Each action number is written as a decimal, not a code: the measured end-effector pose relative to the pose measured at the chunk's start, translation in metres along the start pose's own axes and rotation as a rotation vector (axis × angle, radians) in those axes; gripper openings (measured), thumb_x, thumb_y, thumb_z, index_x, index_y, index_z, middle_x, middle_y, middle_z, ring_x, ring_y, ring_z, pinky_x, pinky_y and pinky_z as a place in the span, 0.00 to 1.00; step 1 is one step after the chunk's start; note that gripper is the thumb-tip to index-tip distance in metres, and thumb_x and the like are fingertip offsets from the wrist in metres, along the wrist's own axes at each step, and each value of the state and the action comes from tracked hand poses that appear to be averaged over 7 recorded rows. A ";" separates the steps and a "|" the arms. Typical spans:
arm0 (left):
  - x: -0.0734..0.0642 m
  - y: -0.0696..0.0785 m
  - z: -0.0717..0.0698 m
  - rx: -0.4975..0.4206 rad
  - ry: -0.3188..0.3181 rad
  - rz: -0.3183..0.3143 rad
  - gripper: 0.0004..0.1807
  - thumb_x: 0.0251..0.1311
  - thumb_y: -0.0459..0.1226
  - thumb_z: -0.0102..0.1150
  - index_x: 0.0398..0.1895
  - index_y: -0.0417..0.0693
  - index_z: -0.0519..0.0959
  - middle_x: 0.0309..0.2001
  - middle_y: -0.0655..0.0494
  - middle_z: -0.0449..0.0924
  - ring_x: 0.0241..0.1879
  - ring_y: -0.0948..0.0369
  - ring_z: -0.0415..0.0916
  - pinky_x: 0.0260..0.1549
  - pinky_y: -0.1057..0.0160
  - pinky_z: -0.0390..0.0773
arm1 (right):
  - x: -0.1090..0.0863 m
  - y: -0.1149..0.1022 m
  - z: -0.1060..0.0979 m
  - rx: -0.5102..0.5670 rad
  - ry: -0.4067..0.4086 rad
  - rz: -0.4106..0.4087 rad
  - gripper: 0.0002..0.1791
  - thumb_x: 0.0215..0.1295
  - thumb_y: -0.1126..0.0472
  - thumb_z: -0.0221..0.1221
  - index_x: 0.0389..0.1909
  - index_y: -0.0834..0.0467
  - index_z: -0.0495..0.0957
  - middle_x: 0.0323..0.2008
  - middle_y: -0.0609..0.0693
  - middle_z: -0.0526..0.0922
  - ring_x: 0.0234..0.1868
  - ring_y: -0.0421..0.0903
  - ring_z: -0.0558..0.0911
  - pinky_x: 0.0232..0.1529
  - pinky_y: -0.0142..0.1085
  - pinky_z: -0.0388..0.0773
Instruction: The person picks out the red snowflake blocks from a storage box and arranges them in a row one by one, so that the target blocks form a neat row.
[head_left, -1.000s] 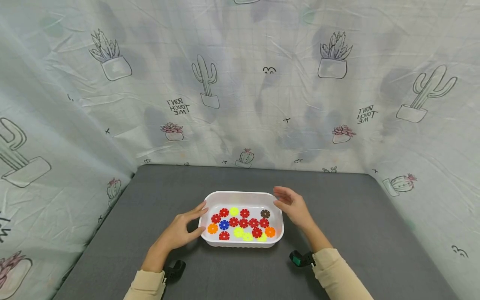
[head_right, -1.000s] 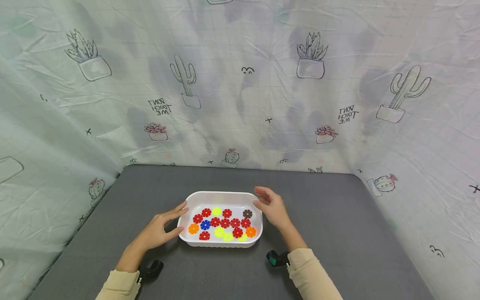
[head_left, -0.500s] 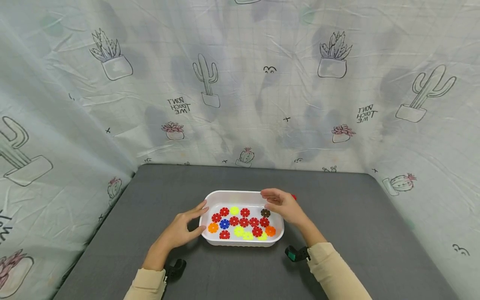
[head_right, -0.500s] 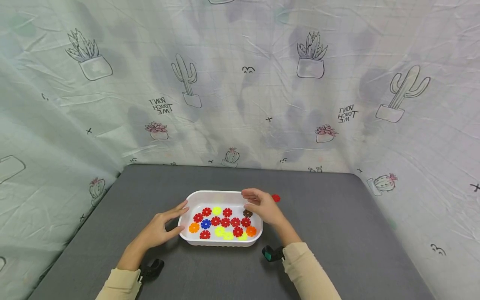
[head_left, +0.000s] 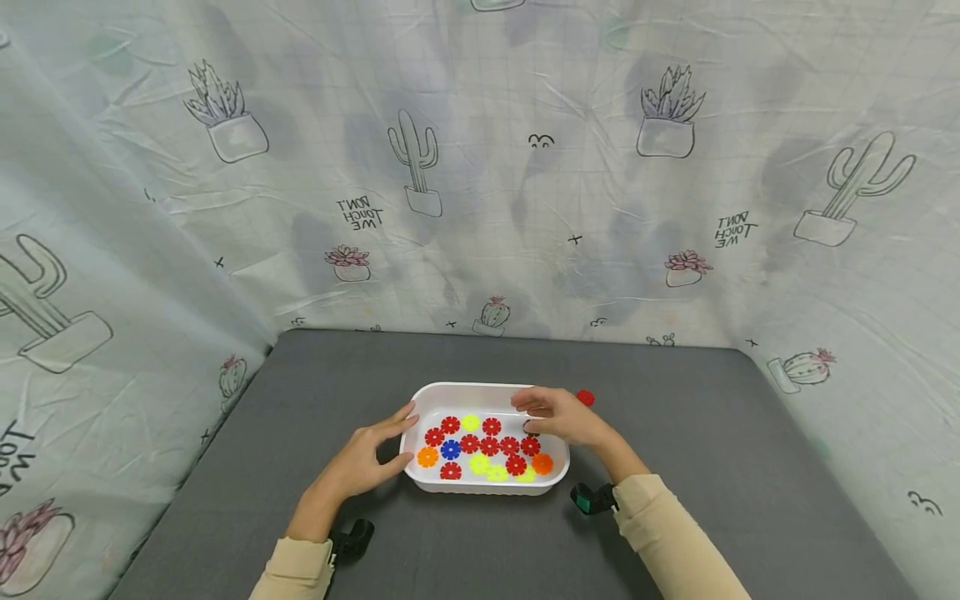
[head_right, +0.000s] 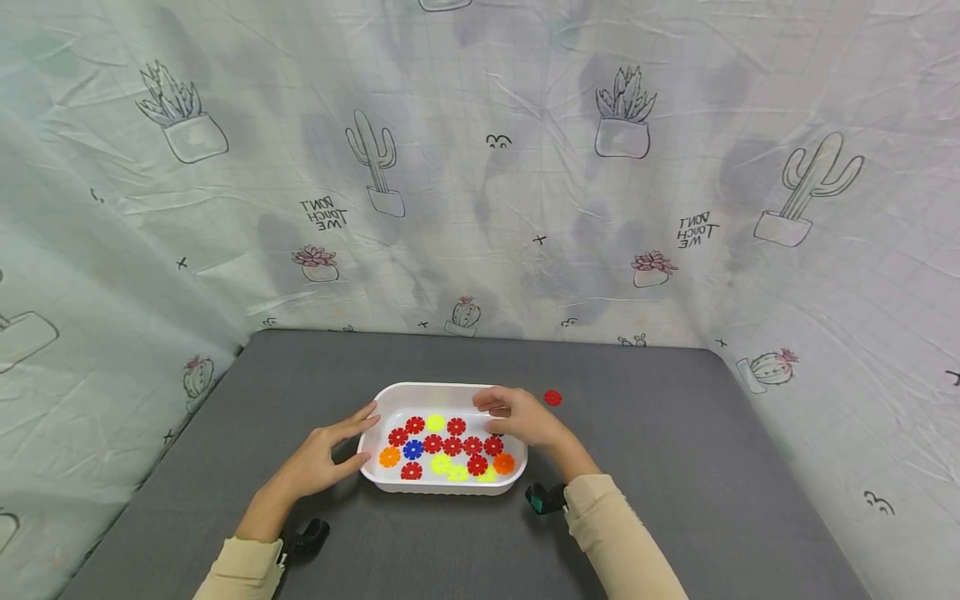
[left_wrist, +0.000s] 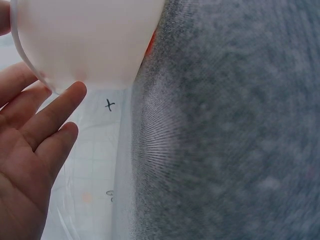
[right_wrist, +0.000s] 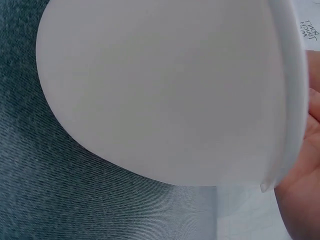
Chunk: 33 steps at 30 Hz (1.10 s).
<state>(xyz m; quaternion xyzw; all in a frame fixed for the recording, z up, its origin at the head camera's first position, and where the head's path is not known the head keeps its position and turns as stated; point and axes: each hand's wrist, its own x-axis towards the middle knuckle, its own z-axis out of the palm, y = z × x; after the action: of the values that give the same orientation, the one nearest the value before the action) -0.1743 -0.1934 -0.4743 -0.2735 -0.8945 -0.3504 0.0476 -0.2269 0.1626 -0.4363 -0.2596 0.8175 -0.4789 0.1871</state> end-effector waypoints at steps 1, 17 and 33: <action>0.000 0.000 0.000 0.000 0.000 0.000 0.30 0.56 0.41 0.63 0.63 0.44 0.72 0.69 0.52 0.64 0.63 0.50 0.68 0.55 0.42 0.72 | 0.000 0.000 0.000 -0.009 -0.010 0.001 0.23 0.63 0.65 0.59 0.59 0.66 0.71 0.58 0.64 0.74 0.59 0.62 0.73 0.61 0.53 0.70; 0.003 0.002 -0.002 0.017 0.006 0.009 0.30 0.55 0.40 0.64 0.62 0.43 0.73 0.68 0.52 0.65 0.63 0.51 0.68 0.55 0.43 0.72 | 0.012 -0.009 -0.001 -0.209 -0.127 0.092 0.17 0.59 0.71 0.60 0.50 0.63 0.76 0.50 0.57 0.80 0.52 0.56 0.78 0.56 0.47 0.76; 0.005 0.001 -0.001 0.018 0.006 -0.003 0.30 0.55 0.40 0.64 0.63 0.44 0.72 0.68 0.52 0.65 0.63 0.50 0.69 0.56 0.43 0.72 | 0.017 -0.017 0.004 -0.457 -0.222 0.108 0.15 0.54 0.76 0.60 0.43 0.64 0.79 0.42 0.54 0.82 0.41 0.47 0.77 0.49 0.44 0.78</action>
<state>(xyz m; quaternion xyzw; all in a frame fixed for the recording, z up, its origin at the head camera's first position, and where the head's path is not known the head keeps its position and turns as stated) -0.1777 -0.1906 -0.4717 -0.2708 -0.8978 -0.3433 0.0522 -0.2338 0.1427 -0.4241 -0.3022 0.8915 -0.2399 0.2373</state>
